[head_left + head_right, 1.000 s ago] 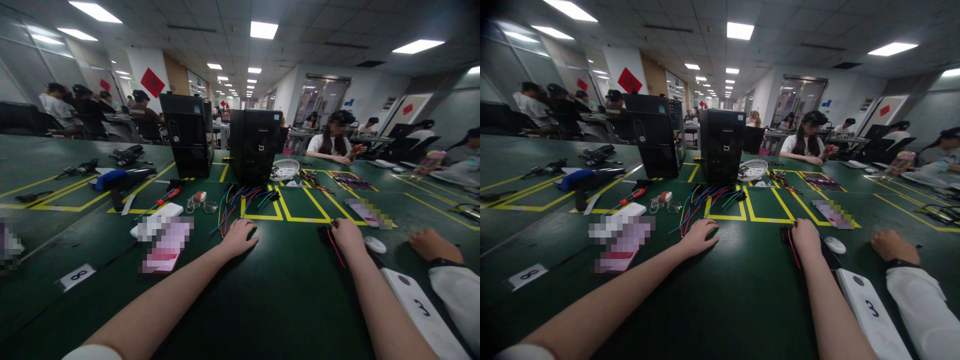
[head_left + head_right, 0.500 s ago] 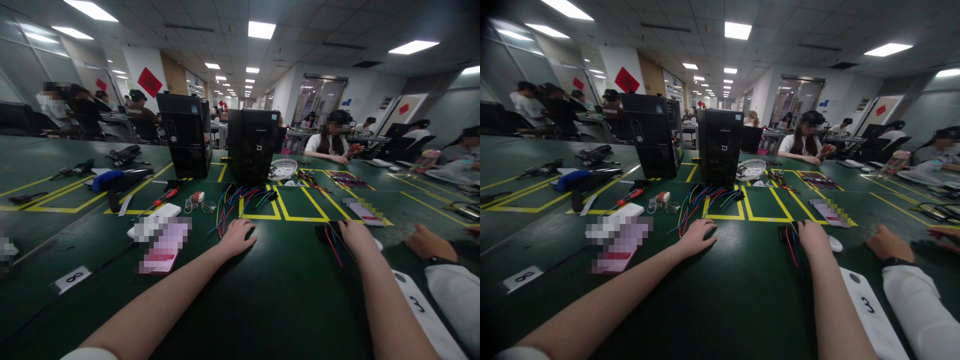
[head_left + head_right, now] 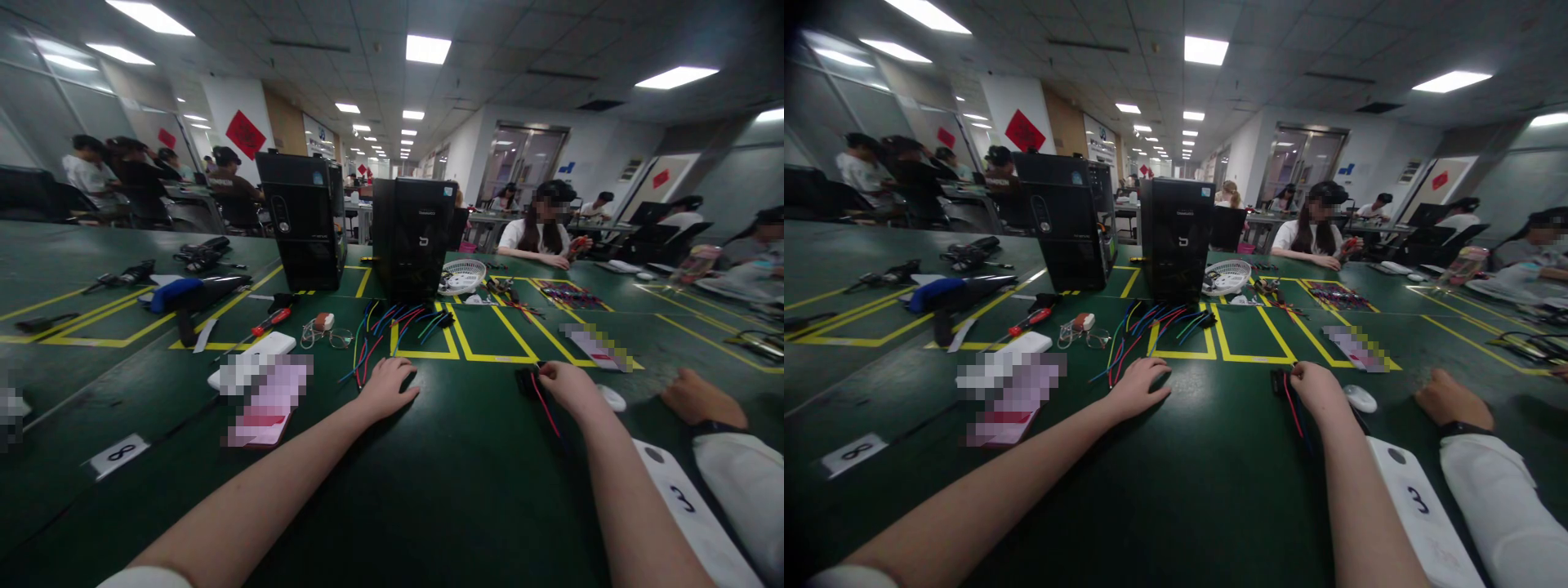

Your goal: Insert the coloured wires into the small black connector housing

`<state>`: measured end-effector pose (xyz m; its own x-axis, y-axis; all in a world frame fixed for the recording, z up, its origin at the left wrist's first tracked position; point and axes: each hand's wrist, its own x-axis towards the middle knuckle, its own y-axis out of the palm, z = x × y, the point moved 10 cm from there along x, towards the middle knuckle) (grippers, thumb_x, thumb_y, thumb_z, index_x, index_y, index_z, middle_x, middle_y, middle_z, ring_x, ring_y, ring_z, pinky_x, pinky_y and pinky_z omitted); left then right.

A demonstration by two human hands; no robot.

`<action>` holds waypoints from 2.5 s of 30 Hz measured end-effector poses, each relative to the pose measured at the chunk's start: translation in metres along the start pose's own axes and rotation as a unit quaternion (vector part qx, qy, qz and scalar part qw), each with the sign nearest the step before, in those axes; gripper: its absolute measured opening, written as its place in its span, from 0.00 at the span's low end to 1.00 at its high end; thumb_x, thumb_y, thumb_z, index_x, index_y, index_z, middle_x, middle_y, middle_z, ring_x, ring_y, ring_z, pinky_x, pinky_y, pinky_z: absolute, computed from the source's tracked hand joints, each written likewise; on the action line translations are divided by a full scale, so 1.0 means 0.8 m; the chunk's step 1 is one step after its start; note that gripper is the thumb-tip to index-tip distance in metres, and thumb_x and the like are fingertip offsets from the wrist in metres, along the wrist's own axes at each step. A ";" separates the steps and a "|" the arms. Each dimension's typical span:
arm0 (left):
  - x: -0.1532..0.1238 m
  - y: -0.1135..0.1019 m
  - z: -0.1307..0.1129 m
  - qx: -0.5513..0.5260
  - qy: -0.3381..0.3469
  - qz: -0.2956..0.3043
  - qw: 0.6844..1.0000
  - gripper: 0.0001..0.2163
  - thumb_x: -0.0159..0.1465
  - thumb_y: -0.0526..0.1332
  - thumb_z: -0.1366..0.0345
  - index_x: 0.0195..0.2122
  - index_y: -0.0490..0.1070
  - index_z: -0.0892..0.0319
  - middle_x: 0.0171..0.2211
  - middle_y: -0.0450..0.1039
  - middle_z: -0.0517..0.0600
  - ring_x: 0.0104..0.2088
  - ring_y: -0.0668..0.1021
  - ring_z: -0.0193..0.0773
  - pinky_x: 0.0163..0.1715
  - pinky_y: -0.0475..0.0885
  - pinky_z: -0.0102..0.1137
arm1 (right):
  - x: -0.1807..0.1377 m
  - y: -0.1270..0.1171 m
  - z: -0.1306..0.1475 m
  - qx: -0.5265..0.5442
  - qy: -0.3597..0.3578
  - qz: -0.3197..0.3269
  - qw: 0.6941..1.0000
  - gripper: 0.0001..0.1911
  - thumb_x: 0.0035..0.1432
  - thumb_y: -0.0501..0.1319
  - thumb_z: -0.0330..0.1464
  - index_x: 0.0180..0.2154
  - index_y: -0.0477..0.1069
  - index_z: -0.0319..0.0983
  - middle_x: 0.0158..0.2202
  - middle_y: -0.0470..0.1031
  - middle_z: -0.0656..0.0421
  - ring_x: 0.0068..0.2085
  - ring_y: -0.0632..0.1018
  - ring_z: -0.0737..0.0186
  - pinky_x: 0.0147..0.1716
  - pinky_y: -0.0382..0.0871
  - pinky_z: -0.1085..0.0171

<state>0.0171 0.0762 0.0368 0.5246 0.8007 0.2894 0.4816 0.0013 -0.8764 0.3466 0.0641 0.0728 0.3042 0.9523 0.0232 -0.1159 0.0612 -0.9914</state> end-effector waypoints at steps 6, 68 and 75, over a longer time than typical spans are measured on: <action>0.000 0.001 0.002 -0.004 -0.002 0.004 1.000 0.17 0.61 0.56 0.55 0.49 0.67 0.56 0.51 0.65 0.53 0.54 0.66 0.47 0.58 0.54 0.46 | 0.006 0.005 -0.003 -0.018 0.002 -0.009 1.000 0.09 0.50 0.57 0.29 0.32 0.75 0.37 0.33 0.77 0.54 0.35 0.76 0.58 0.28 0.62 0.67; 0.011 0.000 0.018 -0.094 -0.032 -0.032 0.995 0.16 0.51 0.65 0.63 0.41 0.68 0.57 0.43 0.71 0.51 0.46 0.72 0.46 0.52 0.61 0.43 | -0.123 0.045 0.307 0.124 -0.362 -0.168 0.909 0.08 0.59 0.50 0.26 0.37 0.66 0.37 0.41 0.71 0.53 0.41 0.70 0.59 0.41 0.62 0.61; 0.011 -0.002 0.018 -0.095 -0.021 -0.047 0.994 0.16 0.52 0.66 0.60 0.40 0.69 0.58 0.41 0.72 0.52 0.44 0.73 0.46 0.49 0.64 0.41 | -0.129 0.019 0.299 0.166 -0.387 -0.181 0.889 0.07 0.61 0.49 0.28 0.36 0.65 0.37 0.40 0.69 0.52 0.43 0.68 0.59 0.44 0.61 0.61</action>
<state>0.0111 0.0920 0.0350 0.4428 0.8271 0.3461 0.6524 -0.0324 -0.7572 0.0873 0.0383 0.0864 -0.3475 0.7651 0.5421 -0.4550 0.3679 -0.8109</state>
